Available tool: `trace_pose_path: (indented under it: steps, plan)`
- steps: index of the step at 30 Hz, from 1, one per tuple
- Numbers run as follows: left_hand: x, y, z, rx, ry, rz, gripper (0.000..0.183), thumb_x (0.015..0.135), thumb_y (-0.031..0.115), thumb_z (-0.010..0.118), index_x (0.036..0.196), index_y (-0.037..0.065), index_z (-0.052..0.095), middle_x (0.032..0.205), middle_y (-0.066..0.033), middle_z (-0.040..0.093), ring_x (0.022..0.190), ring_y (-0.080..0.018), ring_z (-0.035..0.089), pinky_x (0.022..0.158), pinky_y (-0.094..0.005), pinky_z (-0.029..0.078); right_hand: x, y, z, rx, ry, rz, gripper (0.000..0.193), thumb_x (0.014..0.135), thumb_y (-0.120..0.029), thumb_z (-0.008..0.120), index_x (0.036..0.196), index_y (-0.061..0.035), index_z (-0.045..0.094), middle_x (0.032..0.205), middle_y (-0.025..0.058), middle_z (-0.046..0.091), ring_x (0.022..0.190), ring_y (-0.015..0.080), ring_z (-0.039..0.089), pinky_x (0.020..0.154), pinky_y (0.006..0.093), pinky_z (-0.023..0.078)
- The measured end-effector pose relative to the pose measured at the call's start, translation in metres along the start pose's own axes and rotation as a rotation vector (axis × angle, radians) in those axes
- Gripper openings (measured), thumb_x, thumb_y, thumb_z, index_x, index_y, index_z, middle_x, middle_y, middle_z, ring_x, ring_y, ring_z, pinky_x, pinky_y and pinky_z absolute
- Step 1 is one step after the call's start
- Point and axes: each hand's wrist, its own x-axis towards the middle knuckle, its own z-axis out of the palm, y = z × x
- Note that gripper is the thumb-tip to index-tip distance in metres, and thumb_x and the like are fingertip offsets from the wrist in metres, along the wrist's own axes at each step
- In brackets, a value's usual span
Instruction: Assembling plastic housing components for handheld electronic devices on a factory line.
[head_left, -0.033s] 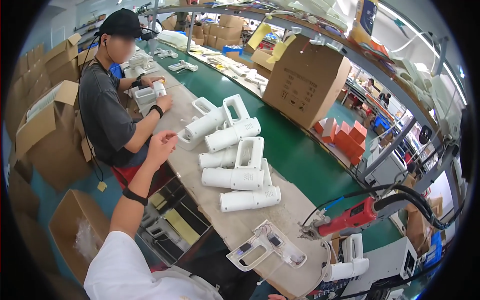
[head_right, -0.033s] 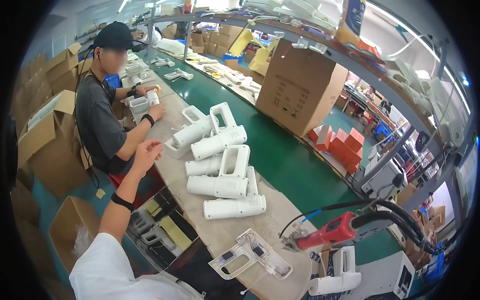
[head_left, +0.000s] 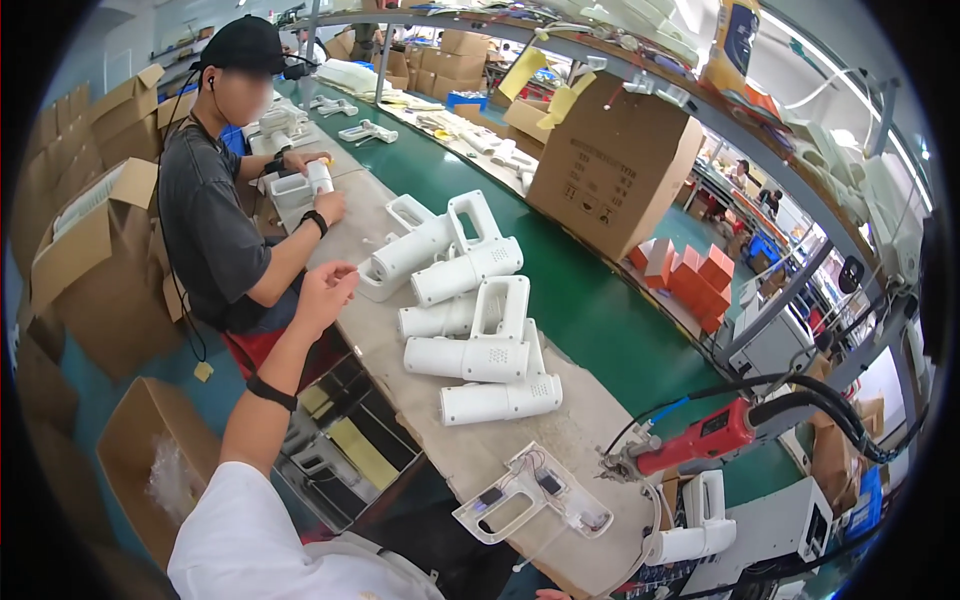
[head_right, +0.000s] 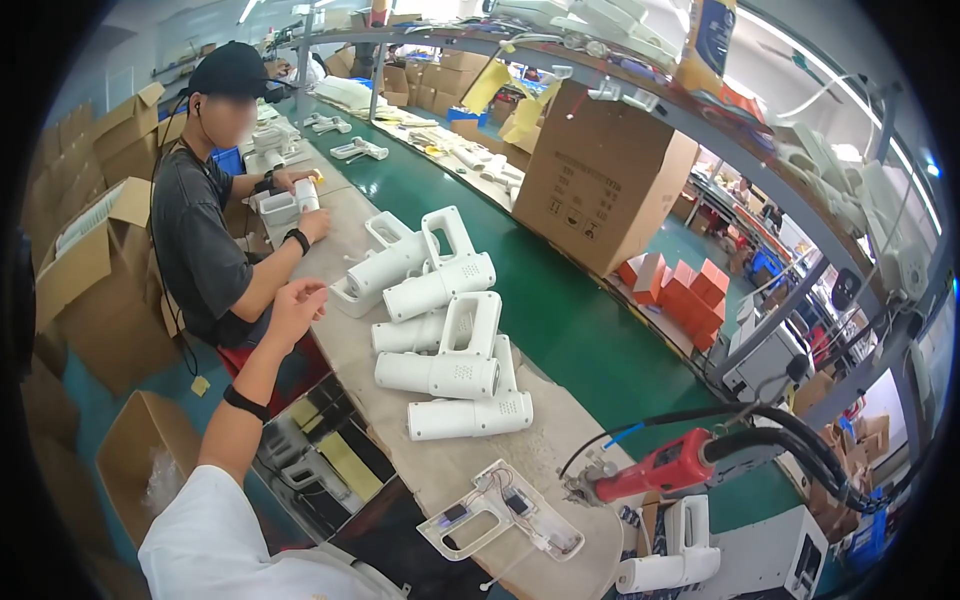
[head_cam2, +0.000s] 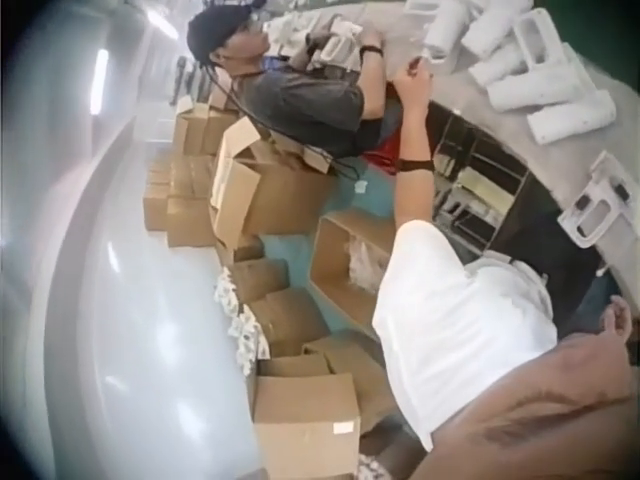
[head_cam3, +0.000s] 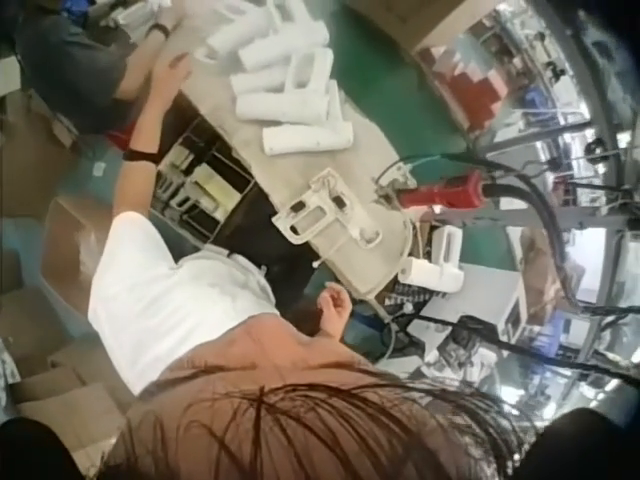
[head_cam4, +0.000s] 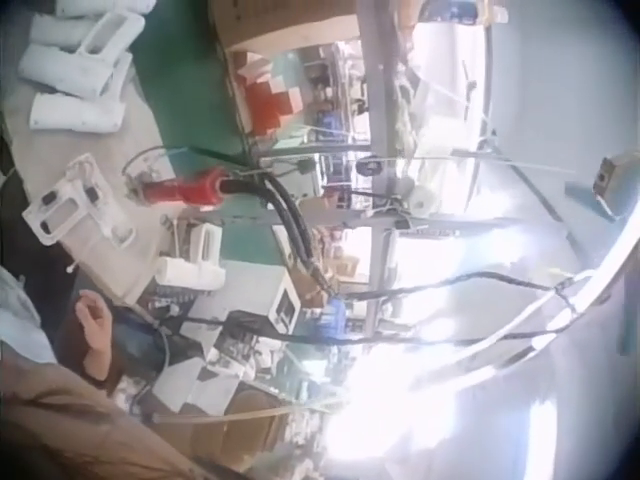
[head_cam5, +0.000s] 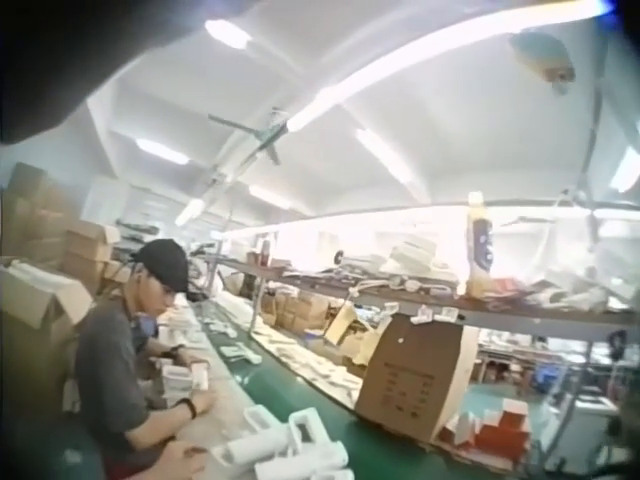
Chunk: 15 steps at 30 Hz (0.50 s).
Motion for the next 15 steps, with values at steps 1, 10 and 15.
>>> trace_pose_path:
  steps: [1,10,15]
  plan:
    - [0.001,0.001,0.001,-0.004,0.008,-0.001,0.021,0.089,0.015,0.066,0.103,-0.001,0.065,0.079,-0.0031,0.064,0.065,-0.0083,0.06,0.057,-0.0222,0.047,0.002,0.001,0.001,-0.009,0.02,0.006,0.023,0.087,-0.001,0.064,0.11,-0.0002,0.063,0.073,-0.0001,0.057,0.06,0.0089,0.049,0.055,0.0227,0.039]
    - [0.002,0.003,0.004,-0.014,0.011,0.004,0.021,0.089,0.015,0.065,0.102,-0.001,0.065,0.078,-0.0029,0.064,0.065,-0.0081,0.06,0.058,-0.0225,0.048,0.008,-0.003,0.011,0.078,0.065,0.048,0.02,0.089,-0.003,0.064,0.109,-0.0009,0.064,0.069,-0.0017,0.054,0.055,0.0067,0.044,0.051,0.0217,0.034]
    - [-0.016,0.012,0.011,-0.09,-0.067,0.132,0.02,0.088,0.011,0.067,0.104,-0.001,0.066,0.085,-0.0019,0.065,0.071,-0.0063,0.059,0.063,-0.0218,0.048,0.01,-0.003,0.014,0.073,0.057,0.041,0.018,0.09,-0.003,0.063,0.108,-0.0009,0.064,0.069,-0.0021,0.053,0.054,0.0063,0.043,0.05,0.0215,0.033]
